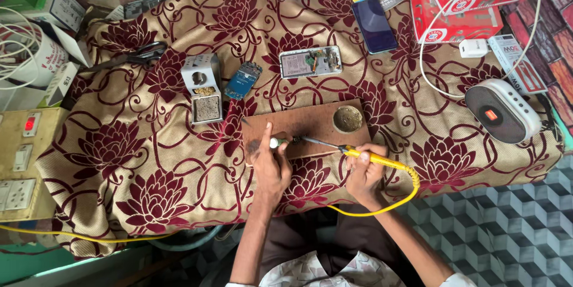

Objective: The person uses a soldering iron and solder wire to work on a small electronic component held on a wooden board. They repeatedly apply heat and solder to the component while holding it with their other hand.

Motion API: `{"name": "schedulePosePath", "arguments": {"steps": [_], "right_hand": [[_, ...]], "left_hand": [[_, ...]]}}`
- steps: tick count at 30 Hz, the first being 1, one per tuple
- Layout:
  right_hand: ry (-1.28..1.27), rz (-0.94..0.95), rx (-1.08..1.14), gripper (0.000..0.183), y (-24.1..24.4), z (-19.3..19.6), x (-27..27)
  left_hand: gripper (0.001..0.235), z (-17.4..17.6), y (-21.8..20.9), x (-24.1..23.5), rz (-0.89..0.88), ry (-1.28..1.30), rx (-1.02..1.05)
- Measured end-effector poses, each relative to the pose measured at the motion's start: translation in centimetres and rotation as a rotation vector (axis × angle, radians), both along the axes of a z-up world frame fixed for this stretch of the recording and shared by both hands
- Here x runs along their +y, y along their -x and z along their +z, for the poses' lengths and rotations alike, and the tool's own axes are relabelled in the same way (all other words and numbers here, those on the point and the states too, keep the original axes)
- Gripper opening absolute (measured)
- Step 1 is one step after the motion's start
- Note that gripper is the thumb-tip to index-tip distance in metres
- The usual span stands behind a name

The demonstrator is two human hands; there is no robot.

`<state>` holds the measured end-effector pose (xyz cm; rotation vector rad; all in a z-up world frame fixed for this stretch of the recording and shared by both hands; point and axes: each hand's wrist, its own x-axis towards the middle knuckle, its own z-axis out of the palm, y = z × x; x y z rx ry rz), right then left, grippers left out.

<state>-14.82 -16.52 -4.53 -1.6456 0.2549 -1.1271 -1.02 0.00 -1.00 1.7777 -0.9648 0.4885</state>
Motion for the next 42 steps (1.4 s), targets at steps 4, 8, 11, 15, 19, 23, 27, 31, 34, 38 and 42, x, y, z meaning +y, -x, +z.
{"name": "schedulePosePath", "arguments": {"steps": [4, 8, 11, 15, 19, 23, 27, 31, 34, 38, 42], "right_hand": [[-0.027, 0.017, -0.024, 0.019, 0.1, -0.2, 0.3], [-0.032, 0.042, -0.03, 0.019, 0.3, -0.3, 0.2], [0.007, 0.046, -0.014, 0.018, 0.2, -0.4, 0.0], [-0.001, 0.054, -0.037, 0.016, 0.3, -0.4, 0.2], [0.023, 0.048, -0.025, 0.015, 0.2, -0.2, 0.1], [0.061, 0.004, 0.002, 0.015, 0.0, -0.1, 0.1], [0.077, -0.004, 0.001, 0.014, 0.0, 0.3, 0.2], [0.118, -0.014, -0.004, 0.013, 0.1, 0.4, 0.3], [0.089, 0.005, -0.01, 0.013, 0.0, 0.5, 0.2], [0.098, -0.014, -0.002, 0.014, 0.0, 0.2, 0.3], [0.105, 0.0, 0.012, 0.016, 0.1, 0.1, 0.0]], "left_hand": [[0.05, 0.4, 0.1, 0.2, -0.016, 0.012, -0.002], [0.051, 0.7, 0.1, 0.0, -0.02, 0.018, 0.004], [0.051, 0.8, 0.0, 0.0, -0.025, 0.017, 0.02], [0.049, 1.0, 0.2, 0.0, -0.033, 0.027, 0.0], [0.049, 0.9, 0.0, -0.2, -0.025, 0.022, 0.017], [0.049, 0.6, 0.0, 0.0, -0.034, 0.011, 0.053], [0.05, 0.6, 0.0, -0.1, 0.027, -0.004, -0.027], [0.049, 0.5, 0.1, -0.1, -0.012, -0.001, -0.013], [0.05, 0.7, 0.1, -0.1, 0.007, 0.0, 0.016], [0.049, 1.0, 0.4, 0.0, -0.011, 0.011, 0.071], [0.047, 1.3, 0.3, 0.0, 0.013, 0.009, 0.023]]}}
